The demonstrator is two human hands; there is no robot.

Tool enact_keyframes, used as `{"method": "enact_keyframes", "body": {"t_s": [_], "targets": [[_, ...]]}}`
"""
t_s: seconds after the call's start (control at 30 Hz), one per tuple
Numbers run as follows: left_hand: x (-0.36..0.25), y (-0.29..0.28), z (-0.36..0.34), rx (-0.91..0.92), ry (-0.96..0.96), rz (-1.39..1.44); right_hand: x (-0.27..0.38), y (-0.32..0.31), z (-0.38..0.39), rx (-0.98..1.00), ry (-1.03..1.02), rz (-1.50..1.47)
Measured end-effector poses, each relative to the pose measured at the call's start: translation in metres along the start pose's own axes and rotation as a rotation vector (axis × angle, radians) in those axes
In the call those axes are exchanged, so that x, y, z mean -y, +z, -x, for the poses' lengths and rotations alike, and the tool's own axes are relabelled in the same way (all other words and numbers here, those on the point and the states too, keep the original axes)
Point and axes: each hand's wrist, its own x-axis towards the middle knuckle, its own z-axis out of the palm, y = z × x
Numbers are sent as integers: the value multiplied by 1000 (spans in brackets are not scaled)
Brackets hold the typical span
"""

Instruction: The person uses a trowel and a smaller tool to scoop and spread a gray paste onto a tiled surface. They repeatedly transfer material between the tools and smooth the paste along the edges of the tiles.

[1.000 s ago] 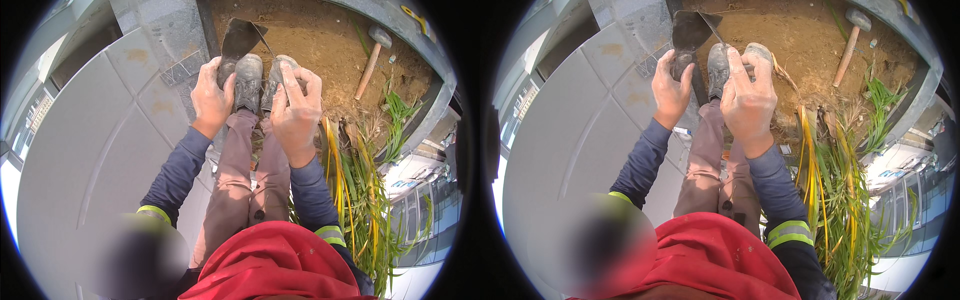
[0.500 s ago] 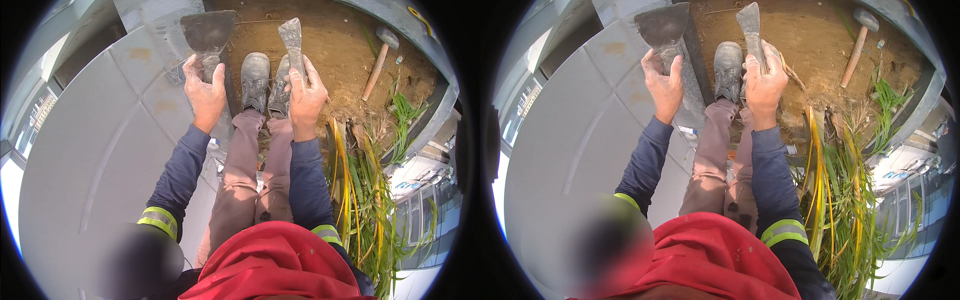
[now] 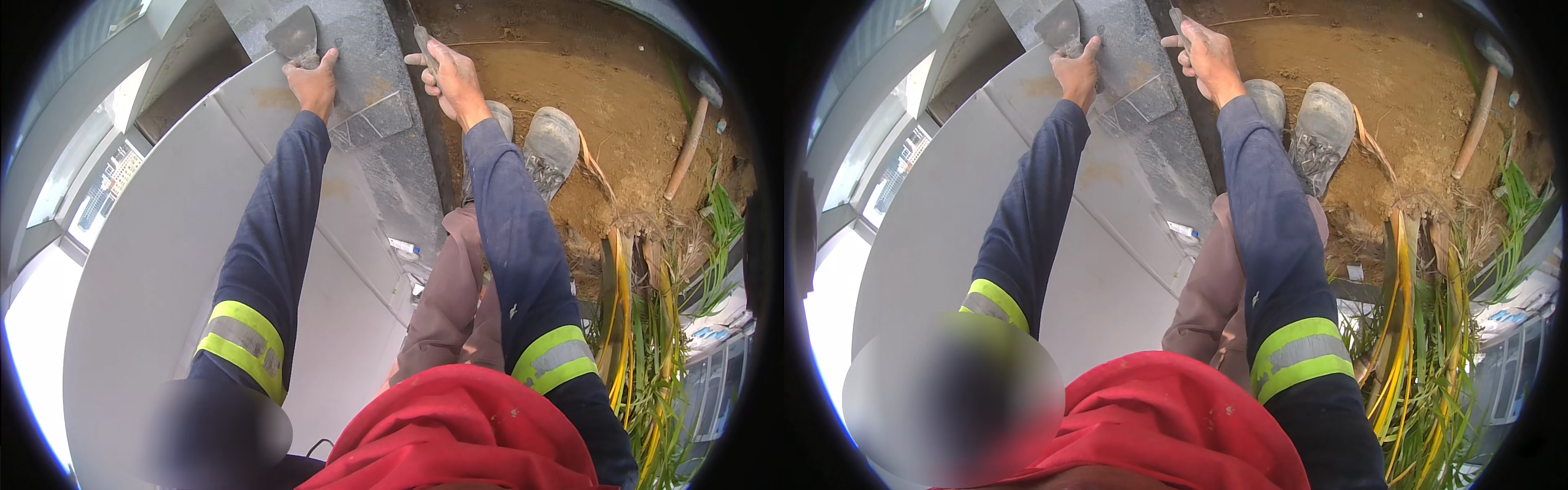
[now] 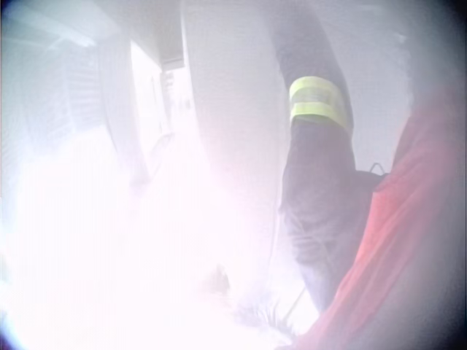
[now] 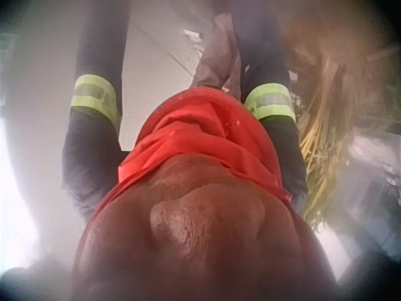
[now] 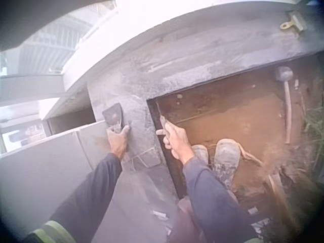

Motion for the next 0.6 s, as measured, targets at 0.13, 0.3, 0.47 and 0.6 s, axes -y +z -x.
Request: {"method": "enact_keyframes", "body": {"t_s": [0.13,0.3,0.47,0.6], "targets": [[3,6,3,-5,-53,88,-13,-3,-20,25,-73,0],[-33,-4,15,58,-124,94,-12,0,-24,4,-70,9],[-4,0,-1,47,-63,18,-16,14,-26,-26,-73,148],[0,0,-7,95,-76,35,-9,11,-32,-25,-188,476]]}}
